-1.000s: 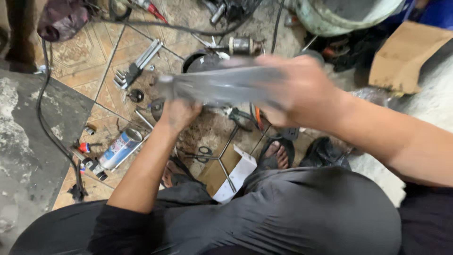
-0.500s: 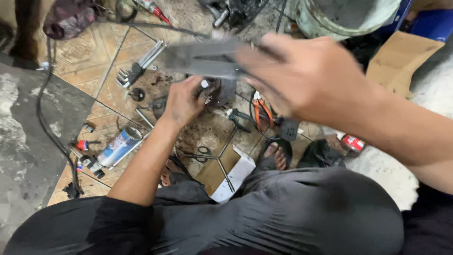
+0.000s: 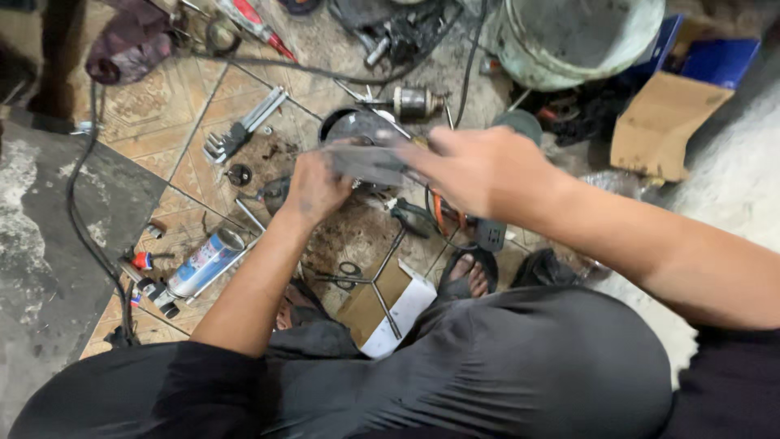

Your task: The person sits on the floor and uses a hammer to tap a cylindrical metal component, then inserts a smaller metal piece into the cylinder and continues tapping to seat it. The person adjusts the part and hammers it repeatedly to secure the assembly.

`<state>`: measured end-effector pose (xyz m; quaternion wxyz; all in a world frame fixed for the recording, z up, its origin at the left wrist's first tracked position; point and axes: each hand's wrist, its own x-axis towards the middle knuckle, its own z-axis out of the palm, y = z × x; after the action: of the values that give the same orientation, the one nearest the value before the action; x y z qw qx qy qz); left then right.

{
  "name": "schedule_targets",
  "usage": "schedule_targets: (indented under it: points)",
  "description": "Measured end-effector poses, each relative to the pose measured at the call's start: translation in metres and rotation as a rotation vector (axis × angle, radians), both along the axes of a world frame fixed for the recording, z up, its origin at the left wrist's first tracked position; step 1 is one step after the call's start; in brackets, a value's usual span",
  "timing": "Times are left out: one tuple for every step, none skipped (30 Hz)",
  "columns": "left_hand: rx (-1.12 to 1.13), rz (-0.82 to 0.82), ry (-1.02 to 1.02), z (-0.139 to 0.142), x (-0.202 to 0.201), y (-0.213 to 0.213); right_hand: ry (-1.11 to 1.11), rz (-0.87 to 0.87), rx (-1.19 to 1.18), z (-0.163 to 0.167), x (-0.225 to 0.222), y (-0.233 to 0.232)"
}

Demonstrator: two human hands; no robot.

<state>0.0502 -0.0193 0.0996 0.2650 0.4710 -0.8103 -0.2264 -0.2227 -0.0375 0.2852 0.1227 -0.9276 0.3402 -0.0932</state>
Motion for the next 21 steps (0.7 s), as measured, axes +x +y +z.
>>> schedule_targets:
  points:
    - [-0.009,0.003,-0.016,-0.001,0.002,-0.001,-0.003,0.007,0.025,-0.002,0.003,0.0]
    - [-0.106,-0.017,0.003,-0.001,0.002,-0.001,0.035,0.004,-0.004,-0.003,0.0,0.003]
    - [-0.207,-0.025,0.038,-0.003,-0.002,-0.002,0.089,0.013,-0.036,-0.001,-0.013,0.003]
    - [-0.303,-0.033,0.046,-0.002,0.002,-0.001,0.116,0.025,-0.064,-0.004,-0.014,0.005]
    - [-0.234,-0.026,0.042,-0.004,-0.001,0.0,0.161,0.015,-0.007,-0.009,-0.017,0.007]
    - [-0.171,-0.02,0.04,-0.004,0.0,0.001,0.208,0.004,0.044,-0.016,-0.017,0.009]
    - [-0.116,-0.005,0.033,-0.006,0.001,0.002,0.253,0.002,0.086,-0.025,-0.014,0.01]
    - [-0.068,0.01,0.024,-0.007,0.004,0.003,0.294,-0.001,0.121,-0.033,-0.012,0.008]
    - [-0.026,0.025,0.018,-0.01,0.005,0.002,0.339,-0.007,0.149,-0.039,-0.008,0.007]
    - [0.016,0.043,0.005,-0.014,0.008,0.001,0.376,-0.009,0.176,-0.044,-0.006,0.006]
    - [0.006,0.035,-0.004,-0.017,0.015,0.003,0.403,-0.003,0.174,-0.046,-0.002,0.006]
    - [-0.005,0.021,0.015,-0.025,0.01,0.001,0.456,-0.006,0.172,-0.046,-0.005,0.008]
    - [-0.013,0.017,0.01,-0.028,0.016,0.0,0.486,0.004,0.171,-0.045,-0.005,0.008]
    - [0.004,-0.013,0.057,-0.034,0.014,-0.001,0.256,0.021,0.128,-0.042,-0.012,0.013]
    - [0.016,-0.041,0.108,-0.039,0.013,-0.003,0.03,0.036,0.078,-0.037,-0.022,0.018]
    - [0.016,-0.057,0.15,-0.04,0.015,-0.005,-0.205,0.061,0.017,-0.036,-0.031,0.021]
    - [-0.037,-0.059,0.135,-0.039,0.018,-0.004,-0.338,0.071,0.061,-0.036,-0.038,0.024]
    - [-0.089,-0.069,0.124,-0.037,0.018,-0.003,-0.467,0.072,0.105,-0.037,-0.047,0.024]
    - [-0.143,-0.085,0.12,-0.034,0.018,-0.002,-0.588,0.067,0.145,-0.041,-0.052,0.026]
    - [-0.051,-0.024,0.149,-0.028,0.018,0.0,-0.517,0.039,0.14,-0.048,-0.055,0.024]
    - [0.046,0.035,0.179,-0.022,0.018,0.004,-0.443,0.008,0.139,-0.056,-0.055,0.022]
